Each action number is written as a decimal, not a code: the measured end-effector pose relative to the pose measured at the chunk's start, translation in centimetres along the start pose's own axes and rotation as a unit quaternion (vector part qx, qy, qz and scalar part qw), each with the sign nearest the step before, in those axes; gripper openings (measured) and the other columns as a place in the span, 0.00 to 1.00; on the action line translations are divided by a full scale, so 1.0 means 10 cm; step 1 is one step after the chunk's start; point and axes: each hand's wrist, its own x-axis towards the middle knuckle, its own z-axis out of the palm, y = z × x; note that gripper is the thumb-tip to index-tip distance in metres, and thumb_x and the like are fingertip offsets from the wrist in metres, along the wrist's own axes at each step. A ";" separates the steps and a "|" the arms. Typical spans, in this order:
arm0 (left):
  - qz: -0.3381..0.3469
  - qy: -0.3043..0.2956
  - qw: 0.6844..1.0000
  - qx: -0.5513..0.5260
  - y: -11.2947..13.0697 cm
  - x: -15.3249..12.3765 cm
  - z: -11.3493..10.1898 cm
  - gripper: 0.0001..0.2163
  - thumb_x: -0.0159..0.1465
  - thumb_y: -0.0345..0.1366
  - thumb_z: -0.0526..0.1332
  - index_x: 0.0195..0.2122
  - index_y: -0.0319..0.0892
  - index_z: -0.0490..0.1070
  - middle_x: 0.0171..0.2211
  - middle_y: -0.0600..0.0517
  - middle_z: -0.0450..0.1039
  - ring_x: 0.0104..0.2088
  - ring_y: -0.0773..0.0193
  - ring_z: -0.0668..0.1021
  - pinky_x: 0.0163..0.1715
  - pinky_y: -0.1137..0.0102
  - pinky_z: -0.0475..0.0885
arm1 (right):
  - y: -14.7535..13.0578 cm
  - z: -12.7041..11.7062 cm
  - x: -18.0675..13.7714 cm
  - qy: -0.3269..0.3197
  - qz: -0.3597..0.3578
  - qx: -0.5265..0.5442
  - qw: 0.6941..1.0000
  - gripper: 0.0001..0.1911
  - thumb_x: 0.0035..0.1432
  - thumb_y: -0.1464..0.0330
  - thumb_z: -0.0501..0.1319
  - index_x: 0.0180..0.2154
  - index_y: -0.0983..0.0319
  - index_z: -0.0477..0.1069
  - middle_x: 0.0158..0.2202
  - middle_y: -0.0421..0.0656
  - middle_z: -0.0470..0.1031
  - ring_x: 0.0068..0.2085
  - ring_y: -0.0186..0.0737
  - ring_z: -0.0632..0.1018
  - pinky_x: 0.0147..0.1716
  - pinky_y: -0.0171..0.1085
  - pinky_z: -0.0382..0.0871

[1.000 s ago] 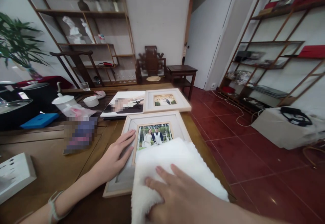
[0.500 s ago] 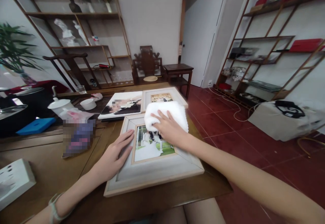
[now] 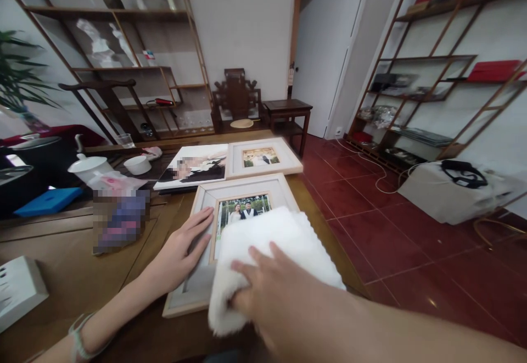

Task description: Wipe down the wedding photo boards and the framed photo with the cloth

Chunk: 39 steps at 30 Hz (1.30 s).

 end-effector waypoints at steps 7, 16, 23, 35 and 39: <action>-0.006 -0.009 1.000 -0.003 0.01 -0.01 -0.01 0.20 0.64 0.37 0.47 0.55 0.34 0.62 0.59 0.42 0.58 0.60 0.55 0.60 0.58 0.58 0.57 | 0.03 0.23 0.14 0.061 0.021 0.031 0.997 0.20 0.48 0.77 0.54 0.45 0.62 0.69 0.60 0.51 0.56 0.60 0.59 0.54 0.54 0.61 0.51; -0.024 -0.035 0.999 -0.009 0.03 -0.02 -0.02 0.21 0.65 0.37 0.45 0.58 0.36 0.57 0.61 0.43 0.55 0.60 0.56 0.58 0.59 0.57 0.55 | 0.91 0.12 0.74 0.134 0.078 -0.131 0.979 0.25 0.48 0.83 0.51 0.49 0.68 0.67 0.62 0.55 0.51 0.62 0.59 0.48 0.54 0.61 0.48; -0.032 -0.036 0.999 -0.015 0.00 -0.02 0.00 0.21 0.65 0.38 0.44 0.58 0.35 0.56 0.61 0.42 0.54 0.61 0.55 0.58 0.59 0.56 0.55 | 0.54 0.10 0.61 0.062 0.038 -0.129 0.989 0.22 0.51 0.81 0.51 0.48 0.66 0.67 0.60 0.56 0.56 0.60 0.61 0.54 0.51 0.61 0.54; -0.004 -0.002 1.000 -0.026 -0.01 0.06 -0.01 0.15 0.63 0.34 0.47 0.49 0.37 0.65 0.55 0.42 0.62 0.56 0.55 0.65 0.57 0.57 0.59 | -0.17 0.21 0.03 0.090 -0.049 -0.061 0.993 0.10 0.57 0.70 0.53 0.36 0.60 0.72 0.57 0.53 0.61 0.55 0.64 0.63 0.46 0.63 0.61; -0.018 0.030 0.999 -0.029 0.02 0.12 0.00 0.10 0.63 0.34 0.48 0.38 0.39 0.67 0.49 0.42 0.67 0.51 0.55 0.69 0.53 0.57 0.63 | 0.06 0.27 0.15 0.095 0.006 -0.074 0.993 0.16 0.55 0.76 0.52 0.44 0.62 0.70 0.59 0.56 0.57 0.59 0.61 0.56 0.51 0.62 0.55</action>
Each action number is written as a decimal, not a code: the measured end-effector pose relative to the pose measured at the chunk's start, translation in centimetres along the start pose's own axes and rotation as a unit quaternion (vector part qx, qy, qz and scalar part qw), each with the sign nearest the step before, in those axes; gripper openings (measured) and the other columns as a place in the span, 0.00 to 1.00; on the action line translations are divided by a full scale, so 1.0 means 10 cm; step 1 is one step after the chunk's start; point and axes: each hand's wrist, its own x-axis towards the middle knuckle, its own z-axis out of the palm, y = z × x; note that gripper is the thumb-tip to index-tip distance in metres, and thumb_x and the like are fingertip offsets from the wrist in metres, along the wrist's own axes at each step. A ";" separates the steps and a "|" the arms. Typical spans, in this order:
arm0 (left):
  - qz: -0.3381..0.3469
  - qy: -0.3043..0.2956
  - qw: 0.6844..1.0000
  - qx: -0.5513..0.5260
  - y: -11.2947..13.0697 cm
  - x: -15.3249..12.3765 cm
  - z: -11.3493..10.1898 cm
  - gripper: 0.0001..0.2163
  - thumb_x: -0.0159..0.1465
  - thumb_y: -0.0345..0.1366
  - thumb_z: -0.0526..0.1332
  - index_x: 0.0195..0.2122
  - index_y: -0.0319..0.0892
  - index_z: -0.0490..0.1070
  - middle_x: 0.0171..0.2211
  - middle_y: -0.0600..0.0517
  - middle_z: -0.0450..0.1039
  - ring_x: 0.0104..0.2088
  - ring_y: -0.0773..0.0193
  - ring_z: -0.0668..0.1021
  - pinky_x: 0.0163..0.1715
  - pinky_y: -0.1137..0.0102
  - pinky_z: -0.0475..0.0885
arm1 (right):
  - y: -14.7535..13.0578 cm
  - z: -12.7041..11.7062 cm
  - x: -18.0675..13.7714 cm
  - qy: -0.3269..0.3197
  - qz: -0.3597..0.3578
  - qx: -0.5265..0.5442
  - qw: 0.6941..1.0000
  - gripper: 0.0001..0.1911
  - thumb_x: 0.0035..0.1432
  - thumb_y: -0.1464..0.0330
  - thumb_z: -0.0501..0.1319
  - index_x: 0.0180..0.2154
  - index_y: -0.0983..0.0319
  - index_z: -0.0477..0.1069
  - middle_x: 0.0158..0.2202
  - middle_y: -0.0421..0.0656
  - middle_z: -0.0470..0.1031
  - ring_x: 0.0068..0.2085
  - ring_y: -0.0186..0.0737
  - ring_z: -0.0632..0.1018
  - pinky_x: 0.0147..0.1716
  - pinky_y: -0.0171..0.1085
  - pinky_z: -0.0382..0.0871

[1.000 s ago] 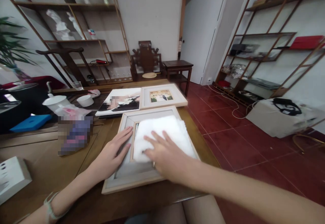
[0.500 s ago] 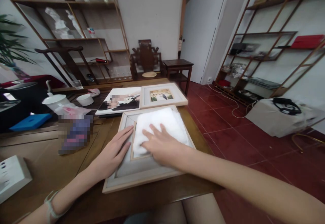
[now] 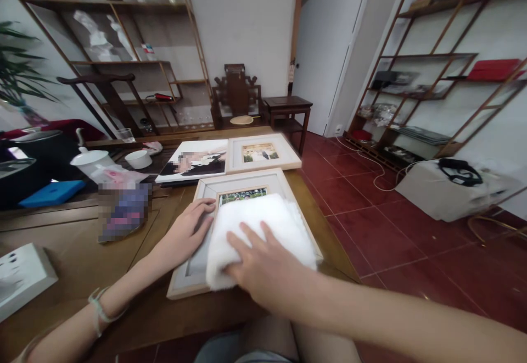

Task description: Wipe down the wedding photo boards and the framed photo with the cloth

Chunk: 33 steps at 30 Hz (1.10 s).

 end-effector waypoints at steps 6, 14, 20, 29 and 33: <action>0.017 0.005 1.000 -0.020 -0.02 0.00 0.01 0.10 0.63 0.34 0.49 0.40 0.38 0.67 0.51 0.41 0.66 0.53 0.56 0.69 0.53 0.58 0.63 | 0.60 0.02 0.43 0.035 0.085 -0.094 0.991 0.22 0.54 0.83 0.48 0.50 0.68 0.66 0.61 0.57 0.51 0.61 0.61 0.52 0.52 0.60 0.55; -0.005 -0.033 0.999 0.015 -0.04 -0.01 0.00 0.20 0.64 0.36 0.47 0.54 0.33 0.62 0.57 0.39 0.60 0.58 0.54 0.63 0.58 0.57 0.56 | 0.52 0.01 0.58 -0.011 0.019 -0.076 0.997 0.22 0.51 0.82 0.50 0.48 0.68 0.67 0.59 0.56 0.56 0.60 0.59 0.54 0.52 0.60 0.53; -0.015 -0.025 0.999 0.034 -0.02 0.00 0.03 0.18 0.64 0.38 0.47 0.52 0.37 0.63 0.57 0.41 0.61 0.58 0.55 0.63 0.57 0.57 0.58 | 0.07 -0.22 0.10 -0.041 -0.060 -0.003 0.997 0.19 0.50 0.82 0.51 0.44 0.67 0.68 0.56 0.53 0.62 0.58 0.54 0.60 0.52 0.53 0.57; 0.006 -0.006 1.000 0.009 -0.10 0.00 0.06 0.19 0.66 0.37 0.44 0.52 0.34 0.65 0.56 0.41 0.62 0.57 0.56 0.64 0.58 0.59 0.57 | 0.37 -0.71 -0.22 -0.017 0.040 0.098 0.994 0.11 0.51 0.80 0.50 0.32 0.62 0.67 0.32 0.43 0.71 0.35 0.39 0.72 0.35 0.36 0.66; 0.007 -0.006 1.000 0.006 -0.08 -0.01 0.04 0.20 0.66 0.37 0.44 0.53 0.35 0.65 0.56 0.43 0.62 0.57 0.56 0.65 0.57 0.58 0.59 | 0.65 -0.75 -0.13 0.126 0.128 -0.004 0.984 0.11 0.52 0.79 0.49 0.32 0.63 0.67 0.35 0.46 0.71 0.37 0.43 0.72 0.37 0.40 0.66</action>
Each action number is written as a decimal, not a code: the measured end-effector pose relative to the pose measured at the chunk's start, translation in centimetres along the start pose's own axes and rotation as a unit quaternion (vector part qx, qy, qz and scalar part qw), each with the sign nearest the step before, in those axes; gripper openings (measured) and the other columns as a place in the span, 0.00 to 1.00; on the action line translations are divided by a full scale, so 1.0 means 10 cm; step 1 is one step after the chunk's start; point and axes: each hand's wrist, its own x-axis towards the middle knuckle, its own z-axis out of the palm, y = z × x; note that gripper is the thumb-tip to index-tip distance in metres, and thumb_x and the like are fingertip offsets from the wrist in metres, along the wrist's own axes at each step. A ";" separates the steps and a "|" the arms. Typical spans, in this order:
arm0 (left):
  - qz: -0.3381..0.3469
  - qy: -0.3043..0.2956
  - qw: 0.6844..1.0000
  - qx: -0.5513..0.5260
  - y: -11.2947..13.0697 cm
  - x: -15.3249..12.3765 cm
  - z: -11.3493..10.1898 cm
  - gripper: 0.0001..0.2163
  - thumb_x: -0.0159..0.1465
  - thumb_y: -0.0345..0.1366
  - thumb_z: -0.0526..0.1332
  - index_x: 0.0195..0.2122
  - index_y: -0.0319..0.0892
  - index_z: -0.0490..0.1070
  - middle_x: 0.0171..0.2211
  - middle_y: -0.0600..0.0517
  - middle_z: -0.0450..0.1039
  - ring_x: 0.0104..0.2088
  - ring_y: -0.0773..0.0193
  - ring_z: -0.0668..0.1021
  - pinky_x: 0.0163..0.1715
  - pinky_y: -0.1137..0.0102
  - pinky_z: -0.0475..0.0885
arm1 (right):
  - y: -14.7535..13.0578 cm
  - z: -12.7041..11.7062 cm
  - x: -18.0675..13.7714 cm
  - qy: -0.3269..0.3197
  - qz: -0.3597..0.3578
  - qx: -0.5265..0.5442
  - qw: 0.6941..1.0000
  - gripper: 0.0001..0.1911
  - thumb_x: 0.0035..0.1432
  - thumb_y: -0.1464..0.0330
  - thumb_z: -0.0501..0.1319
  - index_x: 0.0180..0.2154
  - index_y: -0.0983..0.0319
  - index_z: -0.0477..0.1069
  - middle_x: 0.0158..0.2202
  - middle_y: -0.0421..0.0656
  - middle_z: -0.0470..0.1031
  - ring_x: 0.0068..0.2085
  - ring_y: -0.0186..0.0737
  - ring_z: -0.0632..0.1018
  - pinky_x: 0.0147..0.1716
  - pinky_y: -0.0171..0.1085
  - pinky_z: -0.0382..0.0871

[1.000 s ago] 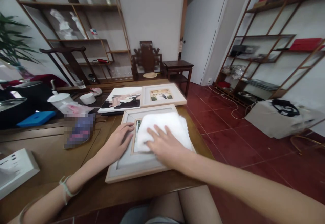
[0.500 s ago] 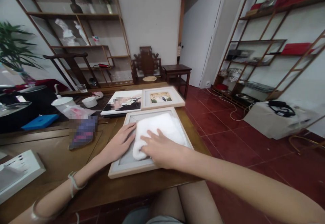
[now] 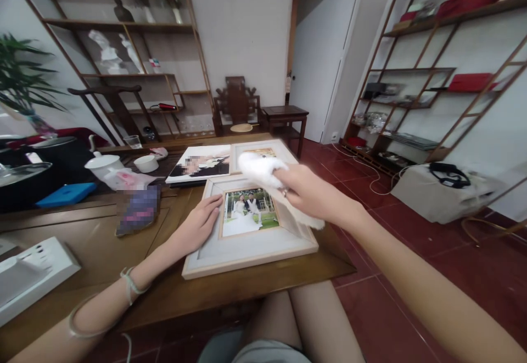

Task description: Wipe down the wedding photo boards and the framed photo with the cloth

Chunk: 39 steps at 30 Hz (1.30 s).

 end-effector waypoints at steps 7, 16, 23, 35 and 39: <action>0.002 0.010 1.000 0.003 0.04 0.03 0.00 0.21 0.65 0.38 0.43 0.51 0.31 0.66 0.55 0.41 0.65 0.56 0.56 0.66 0.57 0.59 0.58 | -0.31 0.71 0.21 -0.105 -0.045 -0.109 0.987 0.25 0.47 0.86 0.48 0.46 0.66 0.67 0.57 0.55 0.58 0.58 0.62 0.57 0.49 0.59 0.58; -0.087 0.049 0.985 -0.142 0.10 0.03 -0.12 0.21 0.66 0.39 0.40 0.46 0.38 0.70 0.49 0.46 0.72 0.51 0.59 0.72 0.53 0.64 0.62 | -1.05 0.74 0.22 -0.131 -0.137 -0.013 0.982 0.14 0.52 0.81 0.52 0.39 0.67 0.69 0.44 0.54 0.69 0.50 0.58 0.68 0.44 0.56 0.65; -0.010 0.035 0.996 -0.078 0.09 0.00 -0.05 0.19 0.65 0.40 0.45 0.46 0.36 0.70 0.50 0.45 0.71 0.51 0.58 0.72 0.53 0.64 0.63 | -1.01 0.55 -0.08 -0.171 -0.147 -0.058 0.973 0.13 0.55 0.79 0.51 0.40 0.68 0.70 0.52 0.57 0.64 0.56 0.59 0.62 0.51 0.55 0.58; 0.018 0.008 0.999 0.030 0.10 0.01 -0.05 0.16 0.60 0.38 0.53 0.45 0.35 0.71 0.51 0.41 0.69 0.51 0.53 0.72 0.53 0.60 0.64 | 0.13 0.09 -0.24 -0.053 0.031 0.082 0.995 0.04 0.53 0.72 0.56 0.33 0.64 0.66 0.33 0.45 0.72 0.32 0.41 0.73 0.31 0.37 0.66; 0.025 -0.008 0.999 0.042 0.07 -0.02 -0.03 0.19 0.60 0.39 0.54 0.49 0.34 0.68 0.54 0.40 0.65 0.54 0.52 0.69 0.55 0.59 0.62 | 0.37 0.16 0.16 0.115 0.051 -0.026 0.992 0.13 0.50 0.75 0.56 0.41 0.68 0.64 0.39 0.50 0.71 0.38 0.47 0.73 0.37 0.42 0.66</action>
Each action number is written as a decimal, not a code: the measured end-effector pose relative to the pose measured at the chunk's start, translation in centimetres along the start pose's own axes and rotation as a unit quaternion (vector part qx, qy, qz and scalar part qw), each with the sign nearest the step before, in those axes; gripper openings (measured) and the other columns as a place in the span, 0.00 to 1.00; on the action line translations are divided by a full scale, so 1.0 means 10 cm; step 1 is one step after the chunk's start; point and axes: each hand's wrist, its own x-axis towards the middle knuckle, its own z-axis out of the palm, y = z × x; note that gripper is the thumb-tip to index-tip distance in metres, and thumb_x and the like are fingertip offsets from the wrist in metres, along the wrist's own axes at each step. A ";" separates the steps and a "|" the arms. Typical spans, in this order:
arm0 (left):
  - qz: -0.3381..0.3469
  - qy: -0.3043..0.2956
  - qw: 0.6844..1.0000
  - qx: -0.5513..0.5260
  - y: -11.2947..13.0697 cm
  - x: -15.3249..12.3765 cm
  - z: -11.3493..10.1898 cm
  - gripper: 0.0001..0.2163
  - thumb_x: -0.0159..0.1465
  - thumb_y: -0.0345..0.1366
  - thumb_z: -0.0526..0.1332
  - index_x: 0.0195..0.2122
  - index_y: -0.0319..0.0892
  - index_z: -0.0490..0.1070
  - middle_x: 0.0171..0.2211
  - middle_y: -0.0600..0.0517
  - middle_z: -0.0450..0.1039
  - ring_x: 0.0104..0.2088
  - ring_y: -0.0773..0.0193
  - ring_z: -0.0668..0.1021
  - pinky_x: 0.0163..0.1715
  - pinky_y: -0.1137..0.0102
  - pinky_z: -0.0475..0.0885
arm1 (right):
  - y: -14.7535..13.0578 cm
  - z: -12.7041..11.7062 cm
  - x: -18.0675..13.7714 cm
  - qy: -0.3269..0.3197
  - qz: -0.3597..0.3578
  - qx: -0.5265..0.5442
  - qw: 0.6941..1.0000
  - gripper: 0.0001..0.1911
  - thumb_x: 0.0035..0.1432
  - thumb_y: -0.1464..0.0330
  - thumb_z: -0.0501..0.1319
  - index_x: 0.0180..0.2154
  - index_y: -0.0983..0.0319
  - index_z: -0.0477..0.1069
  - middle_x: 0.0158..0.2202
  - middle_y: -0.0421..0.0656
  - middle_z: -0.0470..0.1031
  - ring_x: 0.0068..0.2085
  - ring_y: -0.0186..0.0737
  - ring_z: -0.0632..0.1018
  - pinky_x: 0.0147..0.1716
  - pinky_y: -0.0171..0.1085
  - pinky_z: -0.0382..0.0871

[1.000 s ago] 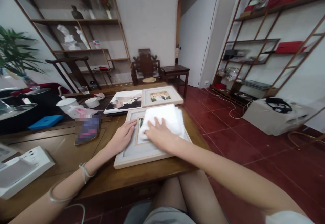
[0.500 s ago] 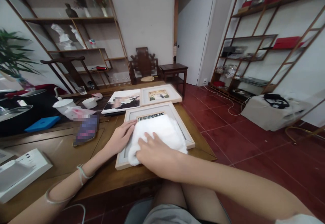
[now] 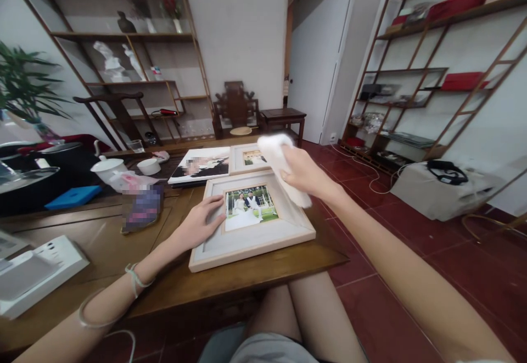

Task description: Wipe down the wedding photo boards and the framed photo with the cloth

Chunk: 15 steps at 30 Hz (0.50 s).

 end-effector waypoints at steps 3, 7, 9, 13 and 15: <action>0.011 -0.001 1.000 -0.008 -0.02 -0.01 0.01 0.19 0.61 0.39 0.53 0.49 0.34 0.67 0.54 0.40 0.64 0.54 0.52 0.68 0.55 0.58 0.61 | -0.11 0.30 0.32 0.004 -0.046 -0.050 0.998 0.21 0.49 0.85 0.48 0.46 0.71 0.62 0.49 0.57 0.66 0.48 0.50 0.69 0.44 0.45 0.63; 0.009 0.026 0.998 -0.059 -0.02 -0.01 0.01 0.14 0.63 0.36 0.48 0.46 0.38 0.67 0.52 0.43 0.67 0.52 0.54 0.69 0.54 0.58 0.61 | -0.44 0.76 0.55 -0.073 -0.151 -0.055 0.984 0.26 0.48 0.88 0.49 0.47 0.65 0.63 0.55 0.54 0.61 0.58 0.50 0.59 0.50 0.49 0.57; -0.006 0.058 0.994 -0.087 -0.01 -0.02 0.01 0.12 0.64 0.34 0.46 0.43 0.39 0.66 0.47 0.43 0.69 0.49 0.56 0.71 0.51 0.59 0.64 | -0.59 0.94 0.54 -0.114 -0.196 -0.054 0.973 0.24 0.49 0.87 0.51 0.47 0.65 0.64 0.54 0.54 0.63 0.58 0.50 0.60 0.50 0.49 0.57; -0.053 0.128 0.983 -0.122 0.01 -0.04 0.04 0.06 0.64 0.32 0.45 0.39 0.41 0.59 0.36 0.48 0.66 0.39 0.59 0.72 0.43 0.61 0.68 | -0.74 1.07 0.39 -0.150 -0.239 -0.055 0.958 0.19 0.52 0.84 0.52 0.46 0.67 0.65 0.55 0.57 0.63 0.57 0.51 0.61 0.50 0.50 0.58; -0.060 0.152 0.977 -0.136 0.01 -0.05 0.06 0.04 0.64 0.32 0.45 0.38 0.42 0.56 0.36 0.48 0.63 0.40 0.60 0.71 0.44 0.61 0.67 | -0.79 1.05 0.28 -0.157 -0.248 -0.053 0.954 0.17 0.54 0.82 0.52 0.46 0.68 0.65 0.55 0.59 0.62 0.57 0.52 0.61 0.50 0.51 0.57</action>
